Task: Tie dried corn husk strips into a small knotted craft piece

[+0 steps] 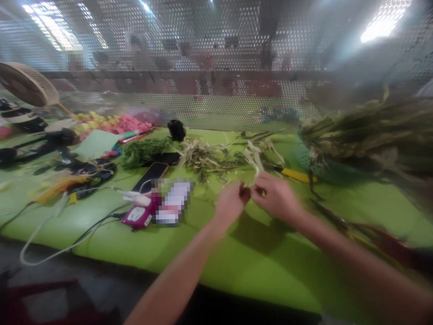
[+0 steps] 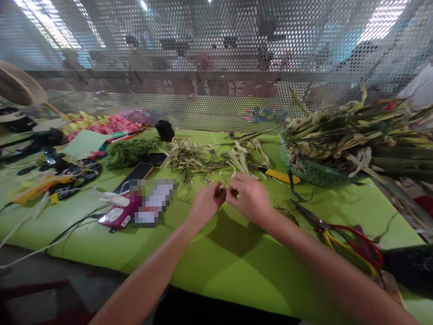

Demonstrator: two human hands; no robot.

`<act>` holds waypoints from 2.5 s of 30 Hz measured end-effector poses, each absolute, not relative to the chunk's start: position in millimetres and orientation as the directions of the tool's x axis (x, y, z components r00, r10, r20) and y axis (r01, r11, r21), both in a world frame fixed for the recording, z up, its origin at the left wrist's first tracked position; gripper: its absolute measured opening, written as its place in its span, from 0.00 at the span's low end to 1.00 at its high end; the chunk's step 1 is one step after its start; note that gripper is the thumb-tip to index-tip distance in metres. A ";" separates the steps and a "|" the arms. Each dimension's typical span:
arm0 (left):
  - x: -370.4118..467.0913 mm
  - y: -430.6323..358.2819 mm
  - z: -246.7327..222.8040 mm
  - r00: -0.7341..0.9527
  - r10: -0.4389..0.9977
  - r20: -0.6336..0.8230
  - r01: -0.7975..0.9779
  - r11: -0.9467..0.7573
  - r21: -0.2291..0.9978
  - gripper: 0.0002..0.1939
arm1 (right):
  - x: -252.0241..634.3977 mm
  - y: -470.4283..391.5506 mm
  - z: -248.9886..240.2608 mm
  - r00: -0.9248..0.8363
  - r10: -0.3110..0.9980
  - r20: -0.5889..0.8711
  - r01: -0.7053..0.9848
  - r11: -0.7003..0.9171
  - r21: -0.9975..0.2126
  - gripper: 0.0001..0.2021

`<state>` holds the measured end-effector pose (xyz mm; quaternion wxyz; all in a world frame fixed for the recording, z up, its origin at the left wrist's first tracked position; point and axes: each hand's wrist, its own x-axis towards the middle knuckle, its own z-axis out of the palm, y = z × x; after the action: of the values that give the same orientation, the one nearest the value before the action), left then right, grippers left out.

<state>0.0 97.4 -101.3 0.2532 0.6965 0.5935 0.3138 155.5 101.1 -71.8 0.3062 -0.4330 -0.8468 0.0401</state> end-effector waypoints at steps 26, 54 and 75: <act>4.9 99.2 -104.7 0.152 0.986 0.064 0.592 -0.142 0.793 0.10 | 153.6 105.7 -74.9 -0.312 0.880 0.358 0.541 0.474 -0.694 0.07; 3.0 93.2 -100.4 0.539 0.842 -0.030 0.259 -0.132 0.957 0.16 | 178.0 132.8 -56.3 0.030 0.942 0.333 0.217 0.319 -0.923 0.10; -1.7 90.5 -88.9 0.457 0.889 0.038 0.168 -0.128 0.977 0.16 | 167.4 122.6 -59.5 -0.111 0.953 0.281 0.285 0.302 -0.910 0.12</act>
<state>-1.7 90.5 -88.9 0.5294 0.6694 0.3948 0.3402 167.4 122.6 -59.5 0.4704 -0.4722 -0.6555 0.3551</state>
